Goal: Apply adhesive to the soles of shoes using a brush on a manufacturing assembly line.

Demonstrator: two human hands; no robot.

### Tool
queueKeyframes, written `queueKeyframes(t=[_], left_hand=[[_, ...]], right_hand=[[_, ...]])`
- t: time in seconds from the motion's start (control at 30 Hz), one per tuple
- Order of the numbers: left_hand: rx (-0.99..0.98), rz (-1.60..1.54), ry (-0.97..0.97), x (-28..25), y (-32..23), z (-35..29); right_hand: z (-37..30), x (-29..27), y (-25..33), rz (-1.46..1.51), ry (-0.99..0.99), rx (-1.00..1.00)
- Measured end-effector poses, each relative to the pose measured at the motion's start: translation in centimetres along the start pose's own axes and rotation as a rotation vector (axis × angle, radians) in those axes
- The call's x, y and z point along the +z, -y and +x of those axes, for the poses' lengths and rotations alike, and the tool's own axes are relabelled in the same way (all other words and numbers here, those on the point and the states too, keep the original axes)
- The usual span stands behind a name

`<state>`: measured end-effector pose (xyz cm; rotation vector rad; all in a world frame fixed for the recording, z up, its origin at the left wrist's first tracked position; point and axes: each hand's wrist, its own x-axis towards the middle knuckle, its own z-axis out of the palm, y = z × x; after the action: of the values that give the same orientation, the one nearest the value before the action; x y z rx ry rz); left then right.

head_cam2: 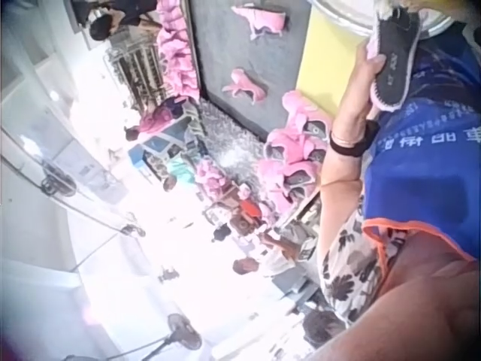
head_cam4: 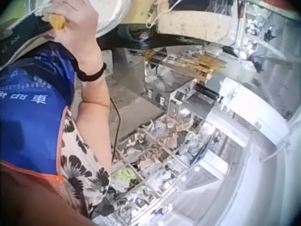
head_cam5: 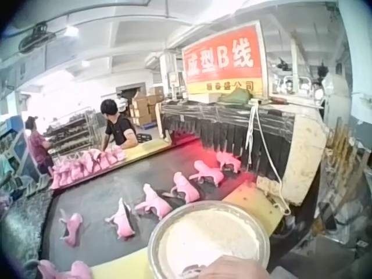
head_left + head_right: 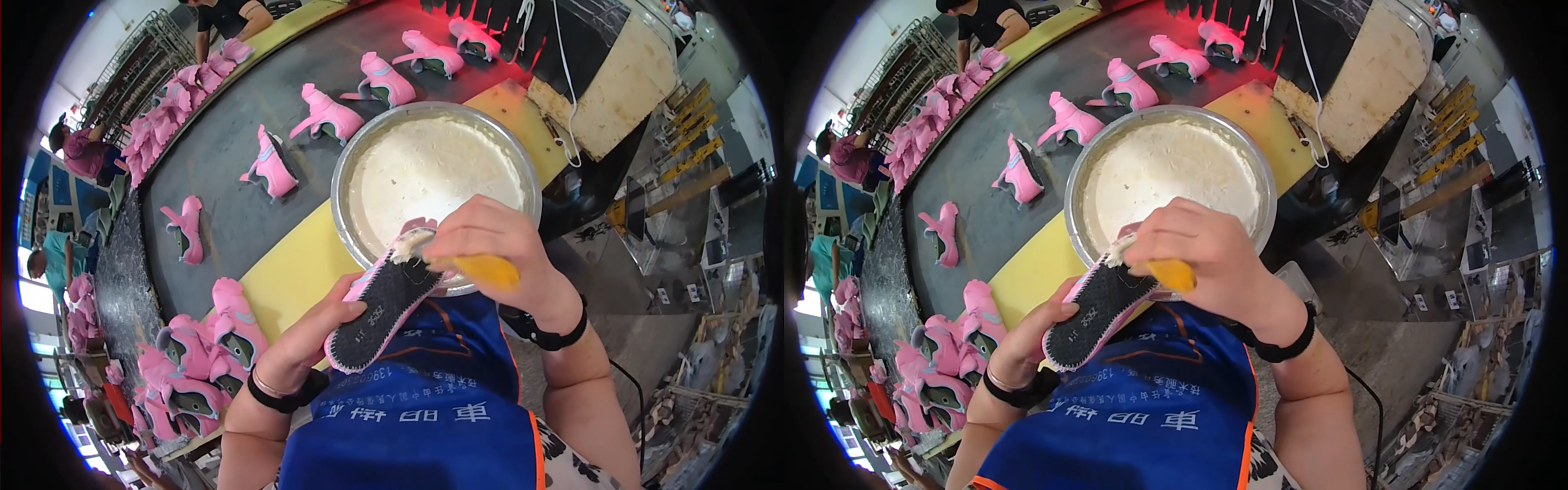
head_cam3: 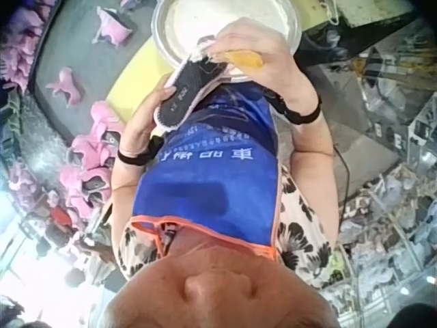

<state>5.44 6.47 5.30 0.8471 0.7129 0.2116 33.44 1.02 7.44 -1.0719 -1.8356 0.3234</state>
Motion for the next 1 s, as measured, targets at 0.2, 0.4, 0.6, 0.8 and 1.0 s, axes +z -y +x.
queueKeyframes(t=[0.2,0.4,0.6,0.8,1.0], left_hand=[[0.057,-0.040,0.013,-0.2,0.4,-0.7],[0.024,-0.033,0.021,-0.1,0.3,-1.2],[0.109,-0.015,-0.006,-0.1,1.1,-1.5],[0.165,0.117,-0.066,-0.2,2.0,-1.4],[0.274,0.135,-0.098,0.2,2.3,-1.6]], right_hand=[[-1.0,-0.3,-2.1,-0.068,-0.099,0.312],[-1.4,0.8,-0.5,0.156,-0.200,0.204],[-1.6,1.4,-1.4,0.011,-0.198,0.520],[-1.9,3.5,-0.6,0.069,-0.423,0.327],[-2.1,3.9,0.3,-0.075,-0.387,0.406]])
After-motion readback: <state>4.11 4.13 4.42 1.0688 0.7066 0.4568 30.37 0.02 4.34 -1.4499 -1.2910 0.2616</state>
